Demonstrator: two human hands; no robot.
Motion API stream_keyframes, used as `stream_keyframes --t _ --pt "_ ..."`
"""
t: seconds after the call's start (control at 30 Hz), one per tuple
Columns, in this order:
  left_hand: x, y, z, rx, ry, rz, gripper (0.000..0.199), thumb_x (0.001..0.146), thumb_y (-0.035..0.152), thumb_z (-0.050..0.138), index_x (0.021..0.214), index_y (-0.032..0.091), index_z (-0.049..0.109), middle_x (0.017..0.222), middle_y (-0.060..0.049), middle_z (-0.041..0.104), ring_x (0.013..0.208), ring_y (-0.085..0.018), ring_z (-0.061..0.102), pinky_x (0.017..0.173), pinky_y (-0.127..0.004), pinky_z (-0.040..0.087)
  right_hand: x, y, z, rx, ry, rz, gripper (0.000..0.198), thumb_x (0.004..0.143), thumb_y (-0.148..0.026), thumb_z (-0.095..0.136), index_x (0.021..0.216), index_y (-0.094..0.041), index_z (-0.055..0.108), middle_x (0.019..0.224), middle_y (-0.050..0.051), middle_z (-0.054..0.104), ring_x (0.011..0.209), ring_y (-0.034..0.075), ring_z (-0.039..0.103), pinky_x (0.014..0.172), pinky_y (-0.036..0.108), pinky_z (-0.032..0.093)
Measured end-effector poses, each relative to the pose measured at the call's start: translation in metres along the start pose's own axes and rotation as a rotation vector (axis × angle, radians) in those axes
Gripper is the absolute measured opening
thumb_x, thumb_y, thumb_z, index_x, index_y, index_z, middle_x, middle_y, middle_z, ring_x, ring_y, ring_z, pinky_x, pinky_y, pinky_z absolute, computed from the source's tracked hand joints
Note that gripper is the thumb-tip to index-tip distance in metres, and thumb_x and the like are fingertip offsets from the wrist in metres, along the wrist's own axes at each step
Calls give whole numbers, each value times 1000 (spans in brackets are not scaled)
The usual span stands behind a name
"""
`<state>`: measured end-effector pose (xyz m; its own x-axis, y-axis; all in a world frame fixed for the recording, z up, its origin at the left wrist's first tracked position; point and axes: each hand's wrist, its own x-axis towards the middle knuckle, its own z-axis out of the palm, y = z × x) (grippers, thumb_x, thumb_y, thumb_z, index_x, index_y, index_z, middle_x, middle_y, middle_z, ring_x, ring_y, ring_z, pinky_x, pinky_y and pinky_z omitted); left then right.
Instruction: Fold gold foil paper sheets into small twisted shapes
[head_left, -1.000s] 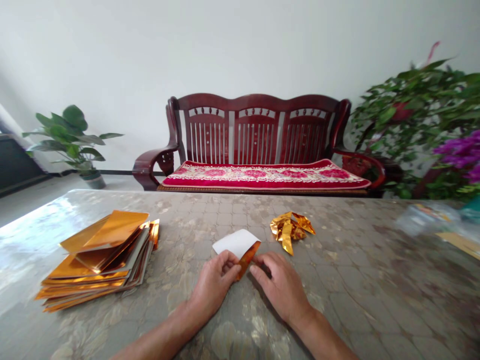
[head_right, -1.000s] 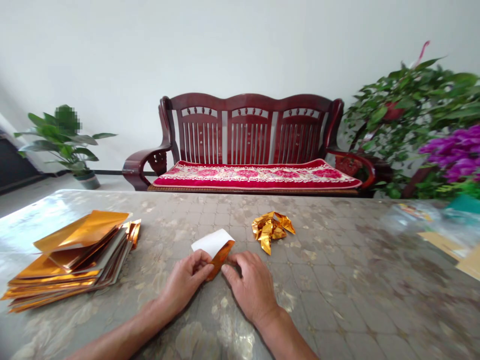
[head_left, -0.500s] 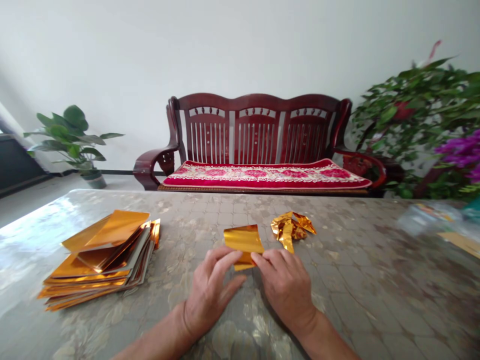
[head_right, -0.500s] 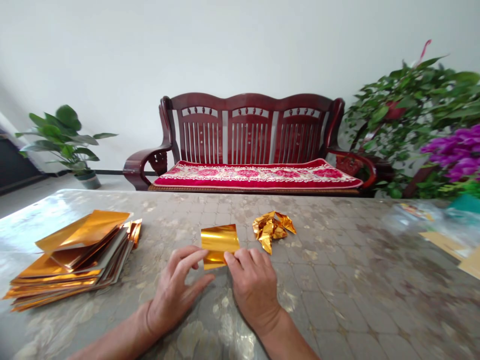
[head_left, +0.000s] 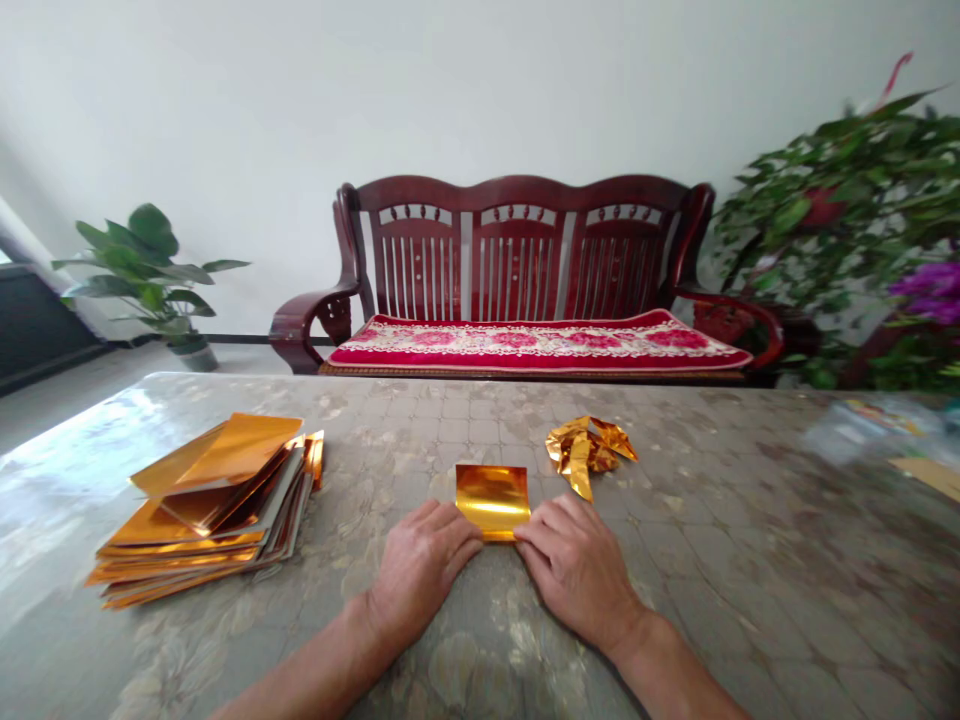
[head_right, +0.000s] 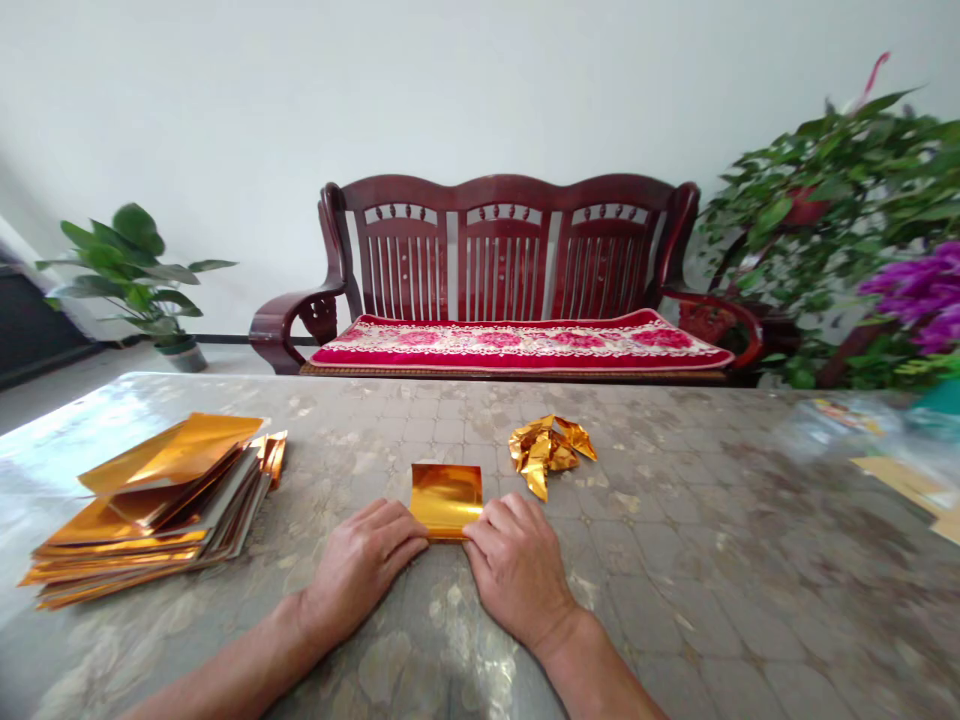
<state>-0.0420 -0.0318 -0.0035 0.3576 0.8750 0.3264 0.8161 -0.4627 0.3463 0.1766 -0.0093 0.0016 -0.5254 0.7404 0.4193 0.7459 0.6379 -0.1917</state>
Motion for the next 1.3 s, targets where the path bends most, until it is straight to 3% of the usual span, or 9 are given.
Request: stream_keyframes --t 0.2,0.5,0.97,1.13,1.3 --pt "3 -2 0 -84 -41 -156 22 95 32 55 82 23 70 82 1 66 81 -15 61 73 -24 41 -1 4 5 123 3 14 10 93 -25 59 91 -24 69 84 2 65 87 20 51 78 33 37" --pt "10 -3 -2 -118 -123 -308 20 91 33 59 76 23 68 79 2 69 78 -14 62 68 -23 37 4 1 3 156 -86 169 13 92 -23 58 81 -23 66 83 1 65 86 19 53 75 30 37" --pt "19 -4 -2 -50 -134 -423 24 89 41 59 74 23 66 73 2 69 68 -14 61 58 -23 28 9 0 4 113 -106 297 9 89 -24 61 80 -24 64 82 0 67 86 20 54 73 30 36" --pt "19 -9 -3 -207 -135 -440 13 86 36 60 87 25 68 73 4 69 69 -14 61 59 -22 32 10 -2 2 110 -107 315 6 87 -24 61 82 -25 64 83 0 68 85 20 55 73 29 35" --pt "19 -13 -6 -304 -153 -449 17 86 31 57 100 24 65 70 5 66 65 -14 60 59 -22 34 8 -2 1 95 -95 316 7 87 -22 59 92 -26 64 85 1 68 87 20 57 72 29 35"
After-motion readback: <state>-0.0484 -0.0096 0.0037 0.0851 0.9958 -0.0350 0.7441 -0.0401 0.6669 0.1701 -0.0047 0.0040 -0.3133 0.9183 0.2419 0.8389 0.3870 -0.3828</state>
